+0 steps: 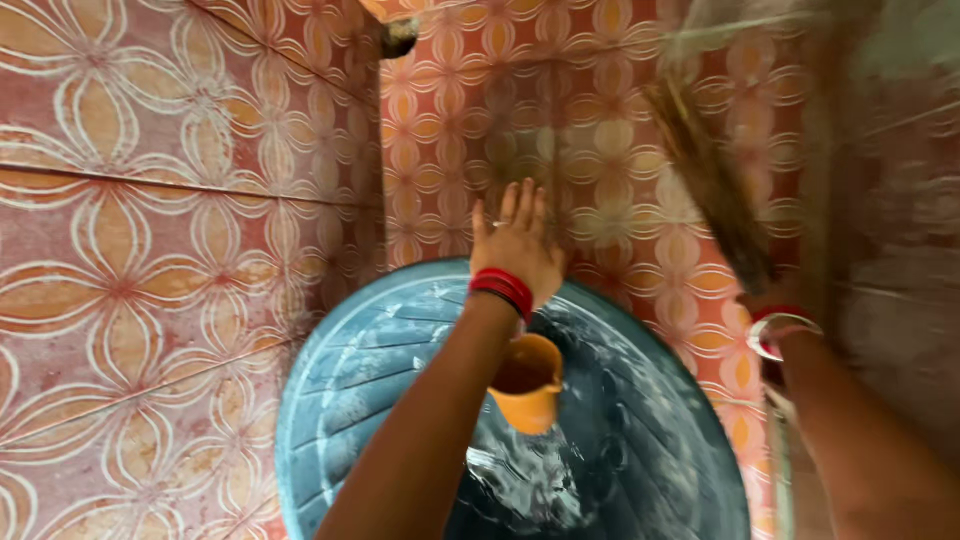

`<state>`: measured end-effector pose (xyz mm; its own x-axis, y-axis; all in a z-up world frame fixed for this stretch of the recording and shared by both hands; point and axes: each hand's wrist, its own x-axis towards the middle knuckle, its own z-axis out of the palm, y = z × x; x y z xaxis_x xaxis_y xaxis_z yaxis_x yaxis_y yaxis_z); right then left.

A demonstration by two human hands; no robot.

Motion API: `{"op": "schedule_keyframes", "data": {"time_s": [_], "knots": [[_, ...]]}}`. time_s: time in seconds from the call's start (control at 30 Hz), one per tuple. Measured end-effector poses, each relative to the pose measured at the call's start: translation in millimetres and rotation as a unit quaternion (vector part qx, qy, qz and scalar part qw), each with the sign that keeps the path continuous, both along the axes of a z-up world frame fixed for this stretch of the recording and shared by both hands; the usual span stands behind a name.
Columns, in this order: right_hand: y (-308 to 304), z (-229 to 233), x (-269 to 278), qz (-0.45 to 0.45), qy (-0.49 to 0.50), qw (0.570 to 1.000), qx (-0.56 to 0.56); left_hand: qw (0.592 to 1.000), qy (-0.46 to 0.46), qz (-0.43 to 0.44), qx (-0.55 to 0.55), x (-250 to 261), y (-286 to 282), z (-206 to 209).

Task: The person sweeps a tiled floor with a broom and then uses a mug to pour water from a large tub into buckets and onto the floor to rinse the area.

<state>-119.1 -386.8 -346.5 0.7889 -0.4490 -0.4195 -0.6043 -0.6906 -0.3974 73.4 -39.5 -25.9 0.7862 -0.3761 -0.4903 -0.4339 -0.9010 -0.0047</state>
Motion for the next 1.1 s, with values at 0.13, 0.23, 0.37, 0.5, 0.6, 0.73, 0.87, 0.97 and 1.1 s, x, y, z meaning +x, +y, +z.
{"op": "schedule_keyframes", "data": {"time_s": [0.13,0.23,0.37,0.5,0.6,0.73,0.87,0.97,1.1], "knots": [[23.4,-12.4,-40.8,0.001,-0.026,1.0,0.009,1.0,-0.013,0.009,0.009,-6.6,-2.9,8.7],[41.3,-2.3,-44.5,0.077,-0.015,0.997,-0.021,1.0,-0.007,0.022,-0.005,-0.8,-6.9,16.2],[106.3,27.3,-60.2,-0.065,0.013,0.998,-0.016,0.998,-0.023,0.043,-0.036,-7.4,-4.9,21.4],[145.4,40.3,13.9,0.064,0.009,0.995,0.078,0.995,-0.023,0.062,-0.071,-5.3,-6.3,23.4],[143.2,53.2,67.9,0.162,0.075,0.976,0.122,0.99,-0.041,0.078,-0.112,-9.1,-3.9,18.3],[139.7,118.8,116.2,0.222,0.054,0.966,0.121,0.988,-0.044,0.086,-0.124,-12.1,-3.9,21.9],[149.9,152.6,136.0,0.42,0.187,0.885,0.074,0.984,-0.07,0.091,-0.138,-13.9,-5.4,19.2],[151.7,83.6,189.4,0.414,0.03,0.903,0.11,0.977,-0.083,0.108,-0.163,-17.3,-8.4,15.6],[190.0,-2.8,251.9,0.384,0.168,0.908,0.012,0.982,-0.088,0.096,-0.134,-20.0,-6.6,14.3]]}}
